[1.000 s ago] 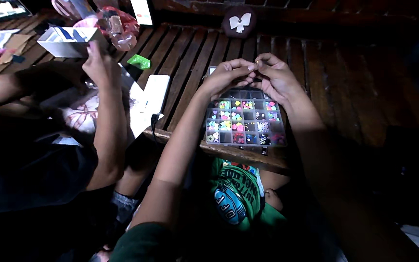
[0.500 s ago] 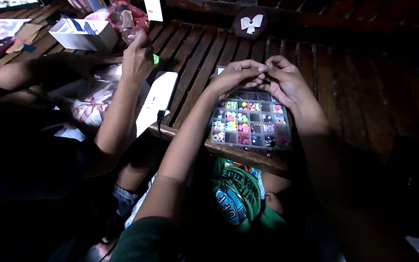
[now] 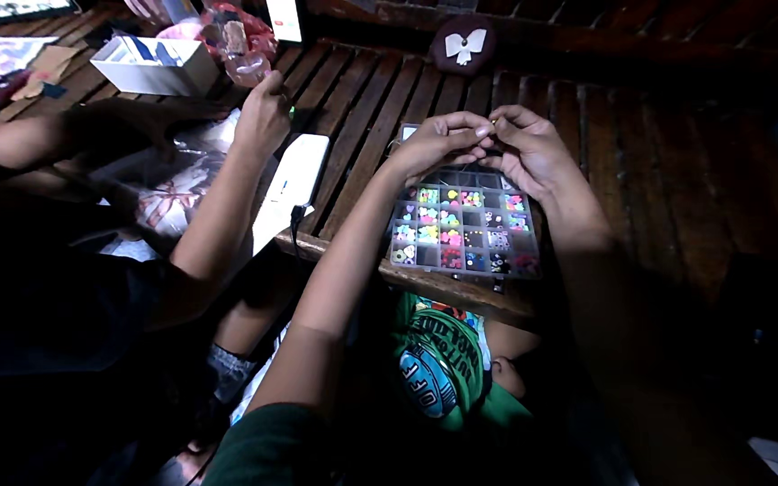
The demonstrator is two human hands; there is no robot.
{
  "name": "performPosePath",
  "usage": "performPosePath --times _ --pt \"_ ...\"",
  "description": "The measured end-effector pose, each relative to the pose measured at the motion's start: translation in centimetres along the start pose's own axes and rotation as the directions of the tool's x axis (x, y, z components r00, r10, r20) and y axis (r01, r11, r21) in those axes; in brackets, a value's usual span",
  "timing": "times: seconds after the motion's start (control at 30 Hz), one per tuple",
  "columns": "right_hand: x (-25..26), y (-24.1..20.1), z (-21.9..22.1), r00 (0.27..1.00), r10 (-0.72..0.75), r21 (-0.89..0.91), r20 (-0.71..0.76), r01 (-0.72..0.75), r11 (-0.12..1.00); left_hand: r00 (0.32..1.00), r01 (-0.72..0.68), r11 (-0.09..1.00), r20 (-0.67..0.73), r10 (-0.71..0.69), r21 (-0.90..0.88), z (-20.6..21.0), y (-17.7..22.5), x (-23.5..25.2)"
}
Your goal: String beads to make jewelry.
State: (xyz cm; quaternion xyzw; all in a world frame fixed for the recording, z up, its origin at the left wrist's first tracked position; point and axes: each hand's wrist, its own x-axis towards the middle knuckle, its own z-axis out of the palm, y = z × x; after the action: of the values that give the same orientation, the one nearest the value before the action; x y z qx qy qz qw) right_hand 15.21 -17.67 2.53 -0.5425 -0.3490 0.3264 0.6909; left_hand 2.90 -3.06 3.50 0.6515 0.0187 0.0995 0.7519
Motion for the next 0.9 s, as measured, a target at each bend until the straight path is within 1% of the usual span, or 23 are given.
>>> performPosePath --times 0.2,0.37,0.67,0.9 --pt "-0.34 -0.41 0.35 1.000 -0.014 -0.018 0.006 0.014 1.000 0.999 -0.033 0.999 0.009 0.033 -0.011 -0.16 -0.45 0.19" --pt "-0.37 -0.59 0.53 0.997 -0.071 -0.040 0.027 0.072 0.997 0.998 -0.057 0.998 0.010 0.057 -0.013 -0.06 -0.30 0.09" --pt "-0.46 -0.76 0.68 0.997 -0.079 -0.052 -0.005 0.079 0.996 1.000 -0.019 1.000 0.004 0.019 -0.020 -0.09 -0.28 0.12" --pt "-0.42 -0.71 0.55 0.993 -0.115 -0.122 -0.035 0.110 0.986 1.000 -0.007 1.000 0.005 0.007 0.007 0.01 -0.34 0.14"
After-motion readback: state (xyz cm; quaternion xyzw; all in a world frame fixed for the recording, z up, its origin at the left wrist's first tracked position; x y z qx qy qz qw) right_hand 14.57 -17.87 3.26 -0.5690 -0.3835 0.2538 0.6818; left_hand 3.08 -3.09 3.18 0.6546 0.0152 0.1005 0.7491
